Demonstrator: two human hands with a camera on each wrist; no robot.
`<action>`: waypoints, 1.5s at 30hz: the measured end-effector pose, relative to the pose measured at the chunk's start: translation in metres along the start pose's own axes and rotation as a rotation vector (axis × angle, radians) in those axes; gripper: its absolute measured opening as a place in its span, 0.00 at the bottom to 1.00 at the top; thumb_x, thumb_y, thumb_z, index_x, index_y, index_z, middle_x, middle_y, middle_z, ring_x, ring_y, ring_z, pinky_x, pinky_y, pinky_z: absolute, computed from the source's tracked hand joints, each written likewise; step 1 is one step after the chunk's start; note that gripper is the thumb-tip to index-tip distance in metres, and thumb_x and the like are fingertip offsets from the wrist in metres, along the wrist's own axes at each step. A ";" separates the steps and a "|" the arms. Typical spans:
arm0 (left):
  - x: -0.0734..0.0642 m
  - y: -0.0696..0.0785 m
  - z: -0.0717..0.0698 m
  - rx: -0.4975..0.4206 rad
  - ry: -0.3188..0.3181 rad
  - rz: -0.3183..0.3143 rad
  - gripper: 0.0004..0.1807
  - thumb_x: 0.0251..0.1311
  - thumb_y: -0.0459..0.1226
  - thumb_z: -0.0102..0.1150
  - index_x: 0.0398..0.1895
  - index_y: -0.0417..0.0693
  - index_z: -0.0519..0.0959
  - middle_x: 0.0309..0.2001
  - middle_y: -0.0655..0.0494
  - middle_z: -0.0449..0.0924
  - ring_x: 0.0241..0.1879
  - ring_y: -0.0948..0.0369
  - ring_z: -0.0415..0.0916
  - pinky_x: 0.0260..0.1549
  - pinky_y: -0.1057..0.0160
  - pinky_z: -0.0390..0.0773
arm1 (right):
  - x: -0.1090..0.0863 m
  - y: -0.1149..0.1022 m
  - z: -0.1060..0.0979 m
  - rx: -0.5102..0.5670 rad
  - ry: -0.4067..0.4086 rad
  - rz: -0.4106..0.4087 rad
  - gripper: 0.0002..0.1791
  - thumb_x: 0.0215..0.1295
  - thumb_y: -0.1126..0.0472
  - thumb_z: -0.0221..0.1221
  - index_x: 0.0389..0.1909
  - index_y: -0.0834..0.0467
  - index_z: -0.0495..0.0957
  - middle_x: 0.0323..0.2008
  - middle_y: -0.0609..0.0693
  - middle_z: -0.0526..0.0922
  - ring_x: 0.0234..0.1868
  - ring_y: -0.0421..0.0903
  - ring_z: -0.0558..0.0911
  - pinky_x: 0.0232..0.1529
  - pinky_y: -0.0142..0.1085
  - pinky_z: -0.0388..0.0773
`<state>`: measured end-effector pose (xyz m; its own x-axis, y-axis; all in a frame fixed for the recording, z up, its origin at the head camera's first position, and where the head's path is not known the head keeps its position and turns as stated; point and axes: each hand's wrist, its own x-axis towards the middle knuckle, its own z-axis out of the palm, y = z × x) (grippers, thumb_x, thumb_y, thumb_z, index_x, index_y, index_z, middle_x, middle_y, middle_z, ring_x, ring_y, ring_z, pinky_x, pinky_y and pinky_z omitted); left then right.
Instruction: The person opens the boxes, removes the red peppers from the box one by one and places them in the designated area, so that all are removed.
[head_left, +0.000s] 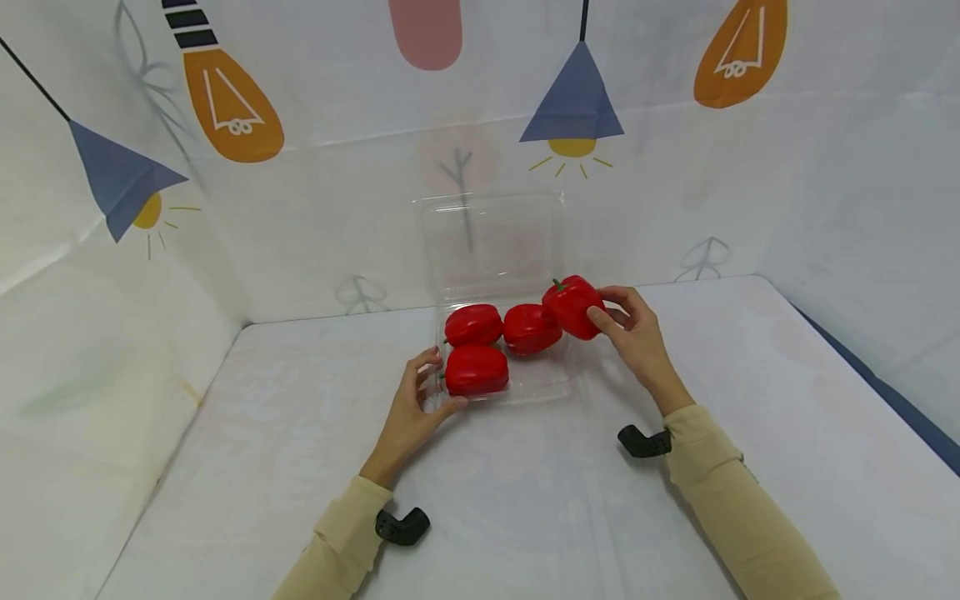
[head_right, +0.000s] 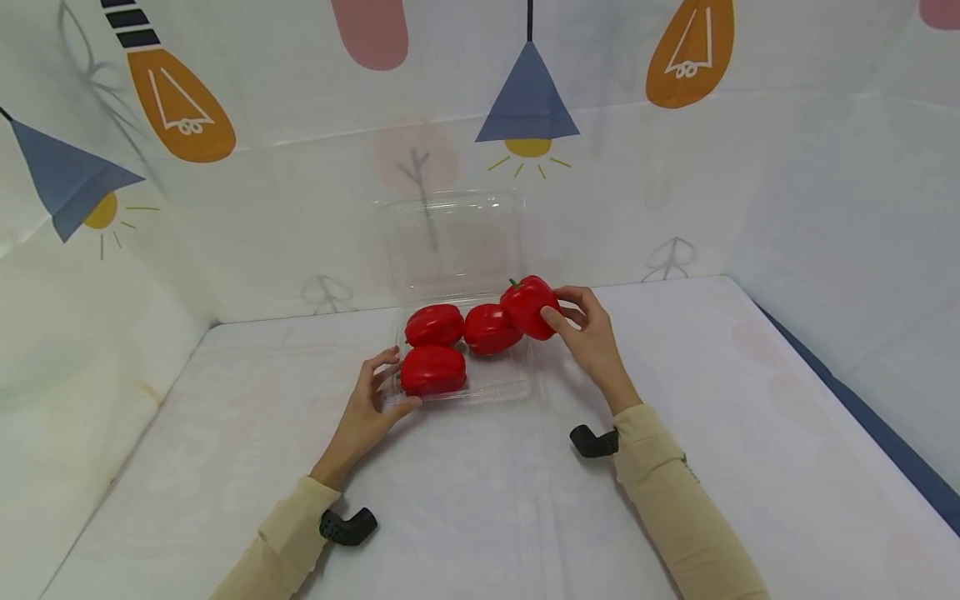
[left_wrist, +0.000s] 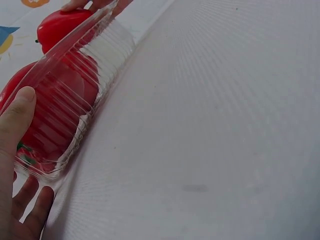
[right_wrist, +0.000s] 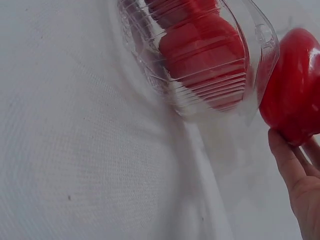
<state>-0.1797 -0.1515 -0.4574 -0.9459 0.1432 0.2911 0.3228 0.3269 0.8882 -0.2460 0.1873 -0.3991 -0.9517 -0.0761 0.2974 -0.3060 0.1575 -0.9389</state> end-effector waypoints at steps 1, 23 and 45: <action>0.000 0.000 0.000 -0.002 0.001 -0.003 0.40 0.49 0.41 0.71 0.64 0.49 0.60 0.70 0.57 0.58 0.66 0.55 0.63 0.59 0.51 0.73 | 0.001 0.002 0.000 0.004 0.001 0.000 0.26 0.65 0.57 0.58 0.62 0.58 0.64 0.59 0.52 0.70 0.49 0.37 0.78 0.44 0.24 0.79; -0.006 0.036 -0.003 0.010 -0.027 -0.037 0.39 0.49 0.37 0.70 0.60 0.36 0.59 0.63 0.40 0.61 0.64 0.51 0.63 0.59 0.53 0.73 | 0.004 0.015 -0.007 0.043 0.040 0.028 0.28 0.66 0.54 0.57 0.63 0.55 0.61 0.60 0.54 0.66 0.48 0.36 0.79 0.43 0.24 0.79; -0.006 0.037 -0.003 0.016 -0.028 -0.040 0.38 0.50 0.37 0.70 0.60 0.37 0.59 0.63 0.41 0.61 0.64 0.51 0.63 0.59 0.51 0.73 | 0.006 0.038 -0.015 -0.070 0.084 0.156 0.35 0.66 0.47 0.55 0.66 0.58 0.55 0.62 0.58 0.64 0.54 0.45 0.74 0.44 0.19 0.77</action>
<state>-0.1620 -0.1428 -0.4252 -0.9568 0.1562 0.2454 0.2858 0.3476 0.8930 -0.2640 0.2073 -0.4306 -0.9855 0.0368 0.1655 -0.1529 0.2291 -0.9613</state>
